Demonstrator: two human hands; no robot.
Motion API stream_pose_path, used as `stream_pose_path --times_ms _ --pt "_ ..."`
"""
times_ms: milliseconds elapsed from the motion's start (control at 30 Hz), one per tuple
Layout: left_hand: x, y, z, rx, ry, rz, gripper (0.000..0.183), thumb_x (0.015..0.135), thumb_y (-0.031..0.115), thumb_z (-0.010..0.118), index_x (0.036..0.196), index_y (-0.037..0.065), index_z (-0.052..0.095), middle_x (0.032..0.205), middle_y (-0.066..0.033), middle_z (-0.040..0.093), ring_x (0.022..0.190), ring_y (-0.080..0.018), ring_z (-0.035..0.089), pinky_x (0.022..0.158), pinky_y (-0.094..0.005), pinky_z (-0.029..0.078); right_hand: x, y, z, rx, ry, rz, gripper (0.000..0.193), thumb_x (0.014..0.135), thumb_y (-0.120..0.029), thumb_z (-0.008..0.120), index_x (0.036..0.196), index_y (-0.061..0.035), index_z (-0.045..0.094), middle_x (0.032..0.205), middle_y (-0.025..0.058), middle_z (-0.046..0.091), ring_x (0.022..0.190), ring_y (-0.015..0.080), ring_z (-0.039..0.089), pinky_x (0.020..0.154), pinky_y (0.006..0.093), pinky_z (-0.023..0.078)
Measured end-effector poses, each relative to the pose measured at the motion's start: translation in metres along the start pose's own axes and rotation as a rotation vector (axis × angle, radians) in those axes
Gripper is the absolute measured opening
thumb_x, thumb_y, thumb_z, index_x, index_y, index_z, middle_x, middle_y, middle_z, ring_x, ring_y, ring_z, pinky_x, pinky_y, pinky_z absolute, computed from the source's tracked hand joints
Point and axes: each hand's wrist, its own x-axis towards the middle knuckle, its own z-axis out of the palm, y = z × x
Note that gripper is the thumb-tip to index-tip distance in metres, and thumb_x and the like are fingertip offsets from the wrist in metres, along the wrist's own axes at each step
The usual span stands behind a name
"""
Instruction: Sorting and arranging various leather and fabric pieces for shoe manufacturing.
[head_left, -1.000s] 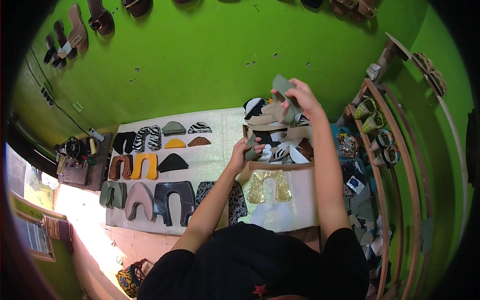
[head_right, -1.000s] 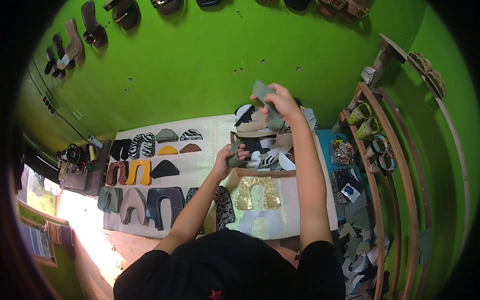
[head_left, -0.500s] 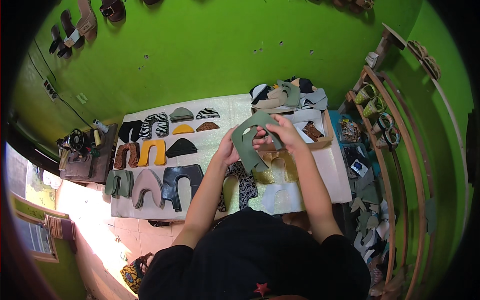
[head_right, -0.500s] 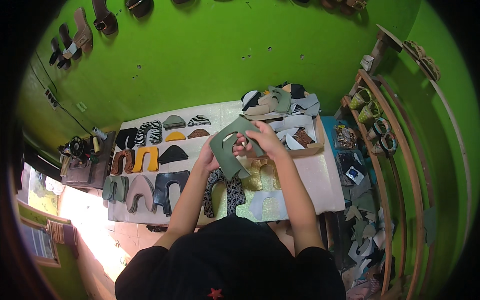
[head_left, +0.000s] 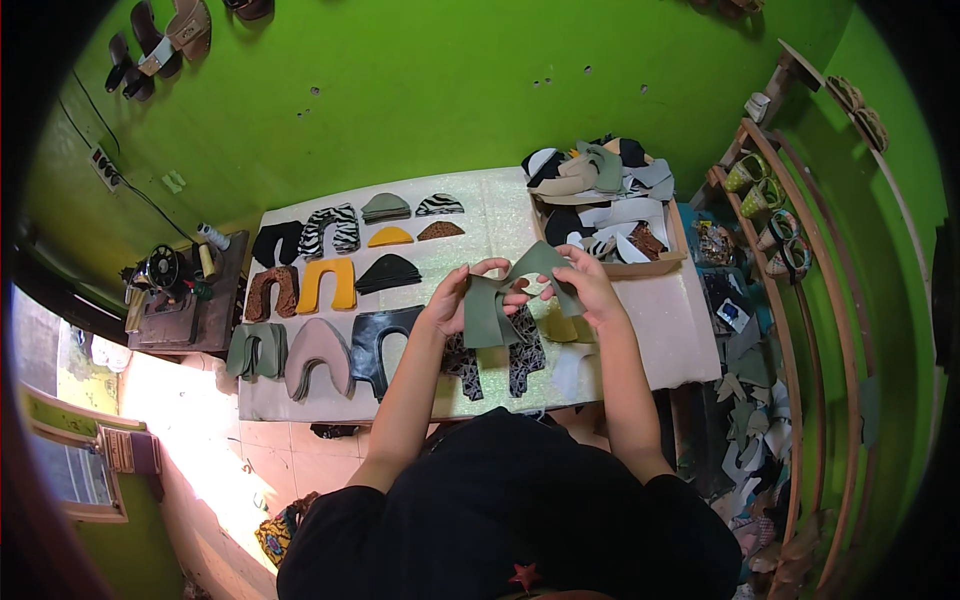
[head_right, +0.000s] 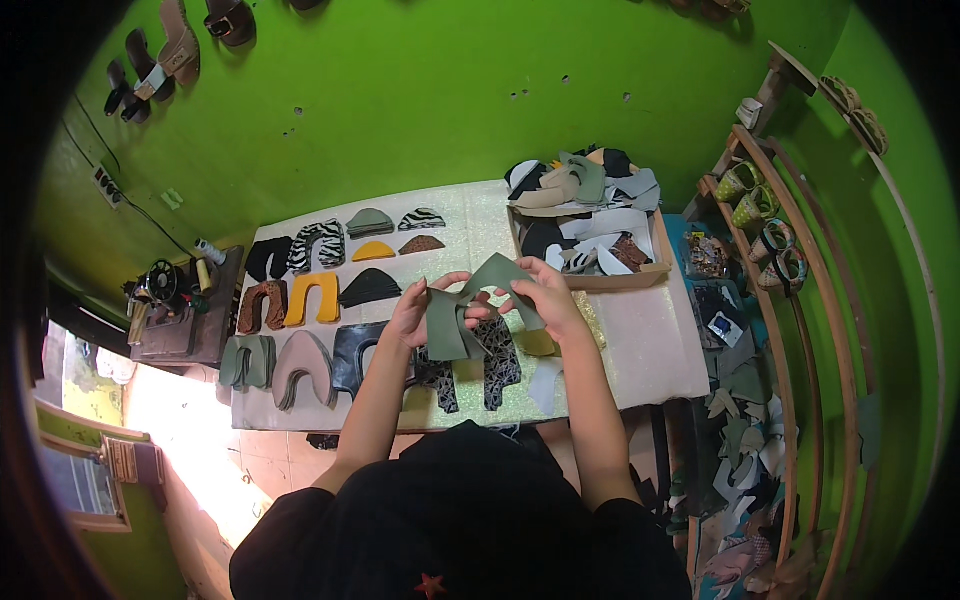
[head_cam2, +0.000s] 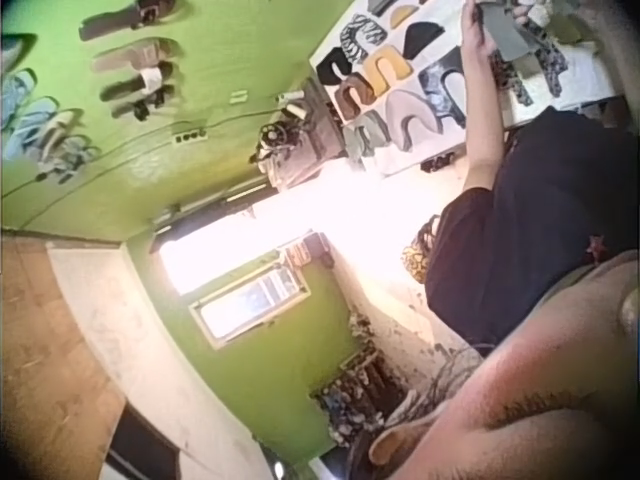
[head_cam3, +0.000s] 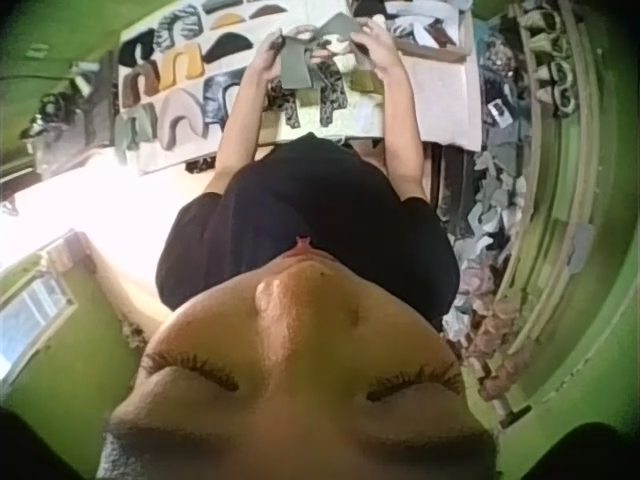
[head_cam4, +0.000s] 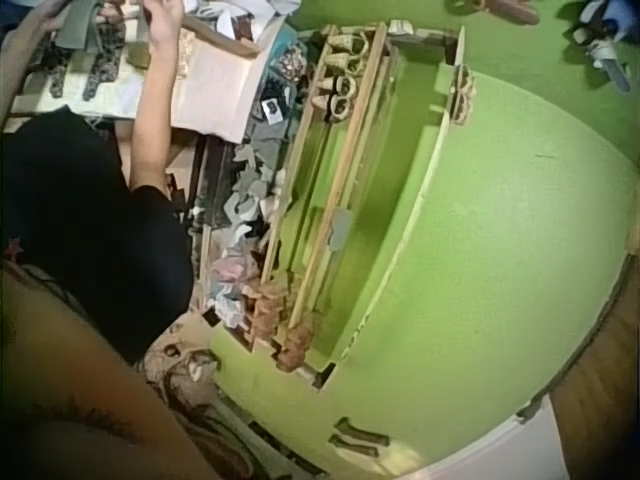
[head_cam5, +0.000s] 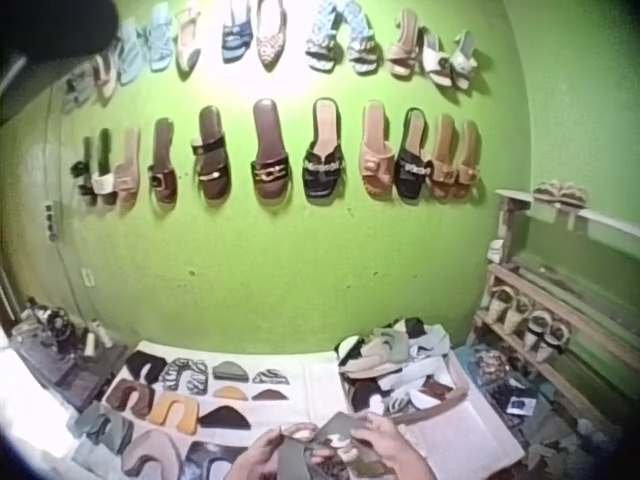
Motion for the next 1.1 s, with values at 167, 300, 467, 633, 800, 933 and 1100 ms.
stream_pose_path --times_ms 167,300,467,633,800,933,1100 --pt "-0.022 0.006 -0.006 -0.023 0.063 0.021 0.063 0.080 0.044 0.053 0.126 0.006 0.034 0.121 -0.0285 0.039 0.107 -0.0370 0.049 0.089 -0.0416 0.044 -0.004 0.005 0.023 -0.005 -0.032 0.014 0.022 0.080 -0.001 0.048 0.102 0.0004 0.045 0.083 0.0156 0.061 0.061 0.0196 0.061 0.055 0.0251 0.048" --pt "-0.031 0.011 0.000 0.030 -0.046 0.021 0.057 0.081 0.035 0.055 0.124 0.004 0.033 0.116 -0.0263 0.043 0.103 -0.0347 0.052 0.086 -0.0389 0.047 0.004 0.018 0.031 -0.213 0.163 0.018 0.024 0.079 0.001 0.049 0.102 0.0011 0.045 0.081 0.0155 0.061 0.062 0.0188 0.061 0.055 0.0252 0.048" --pt "-0.041 0.025 0.008 0.094 0.092 -0.063 0.046 0.084 0.022 0.053 0.120 0.003 0.033 0.105 -0.0217 0.050 0.089 -0.0279 0.060 0.081 -0.0357 0.050 0.011 0.052 0.025 -0.413 0.108 0.088 0.022 0.078 0.000 0.051 0.100 0.0012 0.049 0.077 0.0105 0.062 0.064 0.0148 0.060 0.061 0.0246 0.048" --pt "-0.053 0.037 0.018 0.264 0.071 -0.193 0.033 0.086 0.015 0.048 0.114 0.003 0.035 0.095 -0.0183 0.055 0.080 -0.0244 0.061 0.073 -0.0306 0.051 0.014 0.068 0.046 -0.367 -0.043 0.102 0.024 0.082 -0.012 0.055 0.103 -0.0014 0.051 0.087 0.0034 0.059 0.078 0.0109 0.056 0.069 0.0211 0.045" --pt "-0.064 0.047 0.016 0.296 0.005 -0.199 0.031 0.086 0.014 0.048 0.111 0.003 0.035 0.095 -0.0169 0.055 0.071 -0.0226 0.061 0.064 -0.0293 0.051 0.025 0.099 0.052 0.126 -0.406 0.199 0.038 0.084 -0.023 0.055 0.114 -0.0024 0.045 0.093 0.0028 0.055 0.085 0.0106 0.054 0.078 0.0233 0.043" --pt "-0.079 0.058 0.010 0.229 0.022 -0.154 0.033 0.086 0.010 0.045 0.116 0.005 0.032 0.097 -0.0172 0.055 0.068 -0.0239 0.062 0.066 -0.0310 0.052 0.023 0.092 0.091 0.160 -0.383 0.100 0.041 0.083 -0.025 0.058 0.114 -0.0013 0.045 0.088 0.0012 0.055 0.079 0.0104 0.055 0.074 0.0228 0.046" --pt "-0.095 0.073 0.006 0.104 0.080 -0.056 0.040 0.080 0.016 0.054 0.114 0.006 0.035 0.097 -0.0167 0.051 0.075 -0.0257 0.059 0.064 -0.0317 0.051 0.036 0.095 0.099 0.103 -0.289 0.051 0.041 0.081 -0.017 0.062 0.113 0.0004 0.045 0.081 0.0032 0.056 0.069 0.0105 0.056 0.060 0.0231 0.049"
